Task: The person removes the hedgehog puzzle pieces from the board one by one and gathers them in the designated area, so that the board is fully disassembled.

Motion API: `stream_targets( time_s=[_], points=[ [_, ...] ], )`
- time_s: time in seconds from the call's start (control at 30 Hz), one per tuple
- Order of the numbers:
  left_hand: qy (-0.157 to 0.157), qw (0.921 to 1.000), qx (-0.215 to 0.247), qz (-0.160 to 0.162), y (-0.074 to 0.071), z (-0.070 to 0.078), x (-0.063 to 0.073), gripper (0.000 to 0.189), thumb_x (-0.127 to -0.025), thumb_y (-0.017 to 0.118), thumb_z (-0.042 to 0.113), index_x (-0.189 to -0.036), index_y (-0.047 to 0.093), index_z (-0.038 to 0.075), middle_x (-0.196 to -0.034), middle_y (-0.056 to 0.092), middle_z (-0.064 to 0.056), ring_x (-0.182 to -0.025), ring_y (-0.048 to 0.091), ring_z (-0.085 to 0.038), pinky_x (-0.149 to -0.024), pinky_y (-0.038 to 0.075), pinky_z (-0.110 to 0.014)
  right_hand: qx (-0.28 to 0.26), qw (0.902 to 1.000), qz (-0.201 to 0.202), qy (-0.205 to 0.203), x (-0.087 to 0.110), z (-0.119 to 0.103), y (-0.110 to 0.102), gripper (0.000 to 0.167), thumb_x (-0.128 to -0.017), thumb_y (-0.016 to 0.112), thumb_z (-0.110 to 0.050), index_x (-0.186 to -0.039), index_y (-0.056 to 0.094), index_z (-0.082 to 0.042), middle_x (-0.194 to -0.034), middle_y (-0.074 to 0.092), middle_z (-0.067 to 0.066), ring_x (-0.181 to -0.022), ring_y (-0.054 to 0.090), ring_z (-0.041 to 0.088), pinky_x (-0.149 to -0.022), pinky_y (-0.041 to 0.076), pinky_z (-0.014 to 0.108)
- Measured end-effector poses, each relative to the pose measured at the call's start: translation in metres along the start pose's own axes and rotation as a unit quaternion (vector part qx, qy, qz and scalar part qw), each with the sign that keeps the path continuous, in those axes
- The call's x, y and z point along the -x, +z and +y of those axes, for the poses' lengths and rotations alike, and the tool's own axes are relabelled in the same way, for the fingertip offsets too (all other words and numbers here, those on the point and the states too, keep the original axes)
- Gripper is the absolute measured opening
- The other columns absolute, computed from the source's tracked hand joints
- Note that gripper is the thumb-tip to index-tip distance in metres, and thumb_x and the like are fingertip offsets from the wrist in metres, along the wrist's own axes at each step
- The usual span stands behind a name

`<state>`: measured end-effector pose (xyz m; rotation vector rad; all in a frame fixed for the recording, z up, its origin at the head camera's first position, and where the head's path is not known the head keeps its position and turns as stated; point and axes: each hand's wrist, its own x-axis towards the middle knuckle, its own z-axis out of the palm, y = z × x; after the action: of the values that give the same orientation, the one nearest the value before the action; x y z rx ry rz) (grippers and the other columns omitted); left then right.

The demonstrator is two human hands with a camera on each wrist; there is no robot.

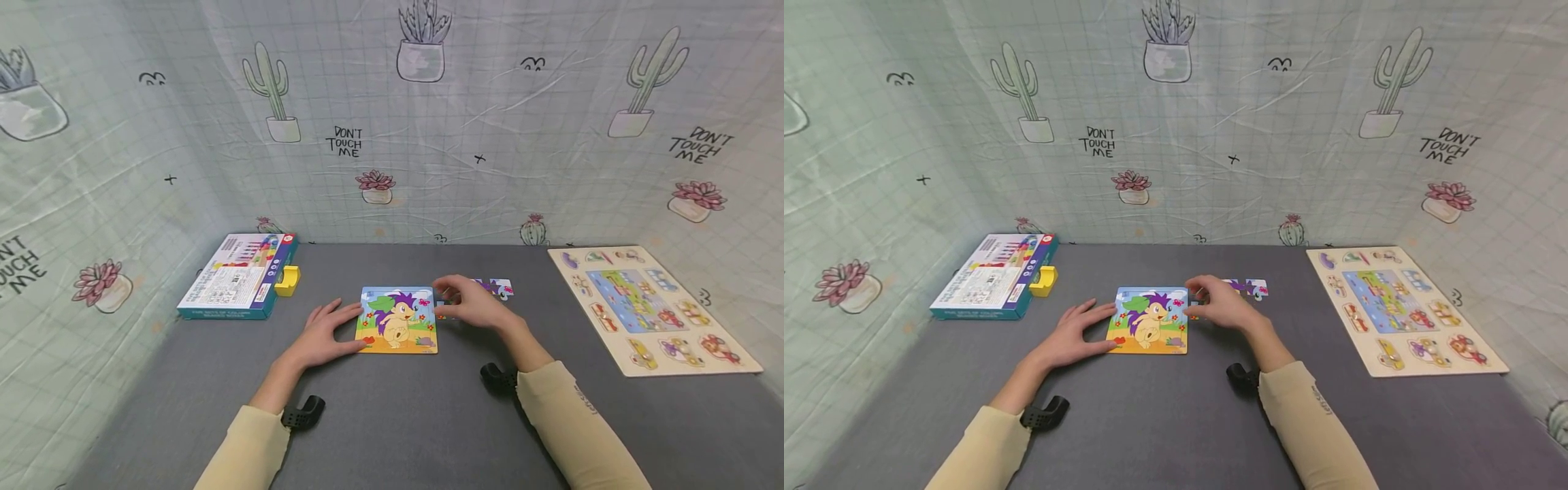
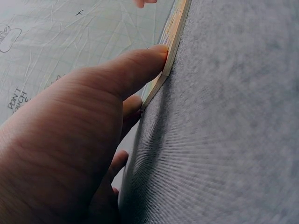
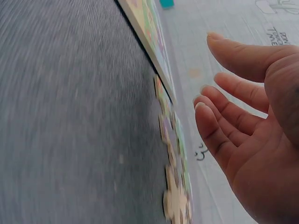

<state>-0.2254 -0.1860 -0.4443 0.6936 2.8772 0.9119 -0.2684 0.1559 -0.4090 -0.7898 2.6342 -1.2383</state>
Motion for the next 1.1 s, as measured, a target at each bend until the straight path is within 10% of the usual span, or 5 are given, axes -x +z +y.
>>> stream_targets(
  time_s=[1.1],
  points=[
    [0.001,1.0000,-0.001,0.002,0.000,0.001,0.000,0.074,-0.087,0.077,0.045,-0.148,0.054,0.010,-0.152,0.049,-0.009,-0.149,0.021,-0.039,-0.116,0.008,-0.063,0.082,0.9958,-0.042,0.001,-0.018,-0.007,0.027,0.050,-0.088,0.080,-0.021,-0.127,0.063,0.003,-0.111,0.064,0.009,-0.102,0.058,0.024,-0.094,0.049,0.043]
  ],
)
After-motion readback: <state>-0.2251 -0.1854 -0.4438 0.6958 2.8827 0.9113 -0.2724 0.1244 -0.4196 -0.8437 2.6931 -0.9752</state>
